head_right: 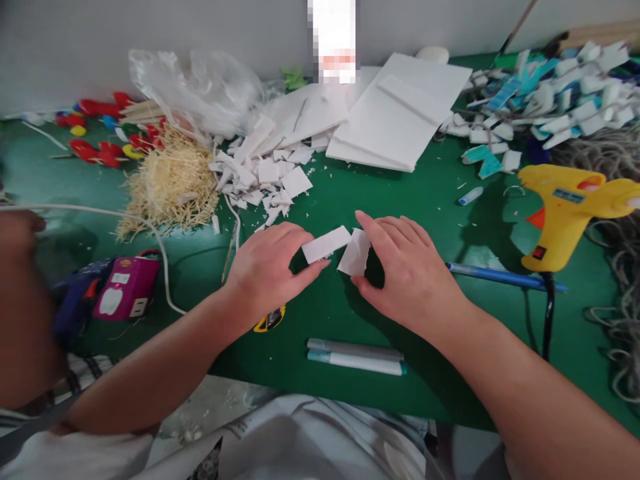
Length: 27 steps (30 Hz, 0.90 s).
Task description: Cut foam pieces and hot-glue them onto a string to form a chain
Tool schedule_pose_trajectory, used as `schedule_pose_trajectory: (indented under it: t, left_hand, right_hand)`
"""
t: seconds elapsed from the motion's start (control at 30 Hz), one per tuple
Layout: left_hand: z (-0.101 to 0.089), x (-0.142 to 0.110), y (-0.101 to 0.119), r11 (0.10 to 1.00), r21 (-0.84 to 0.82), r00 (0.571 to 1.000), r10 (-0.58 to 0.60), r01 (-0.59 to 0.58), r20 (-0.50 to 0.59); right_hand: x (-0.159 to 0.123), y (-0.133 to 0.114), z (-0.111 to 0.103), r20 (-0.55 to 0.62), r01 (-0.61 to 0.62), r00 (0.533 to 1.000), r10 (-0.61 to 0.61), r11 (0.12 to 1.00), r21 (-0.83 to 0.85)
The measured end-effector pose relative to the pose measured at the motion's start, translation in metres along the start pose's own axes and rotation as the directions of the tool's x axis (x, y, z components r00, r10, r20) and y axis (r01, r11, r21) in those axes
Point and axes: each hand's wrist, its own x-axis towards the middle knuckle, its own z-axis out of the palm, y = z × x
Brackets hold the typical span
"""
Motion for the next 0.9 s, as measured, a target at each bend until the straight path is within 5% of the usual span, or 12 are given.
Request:
schedule_pose_trajectory:
  t: [0.37,0.63,0.9]
  left_hand:
    - [-0.007,0.014,0.022,0.994,0.104,0.963,-0.056,0.030,0.262]
    - [-0.009,0.019,0.040,0.991,0.130,0.950,-0.024,-0.017,0.310]
    - [-0.007,0.012,0.031,0.996,0.004,0.947,0.079,-0.084,0.311]
  right_hand:
    - [-0.005,-0.012,-0.006,0.037,-0.056,0.998,0.059,0.996,-0.072]
    - [-0.009,-0.010,-0.004,0.006,-0.036,0.999,0.037,0.989,-0.146]
    - [-0.007,-0.004,-0.006,0.007,0.016,1.000,-0.015,0.994,-0.106]
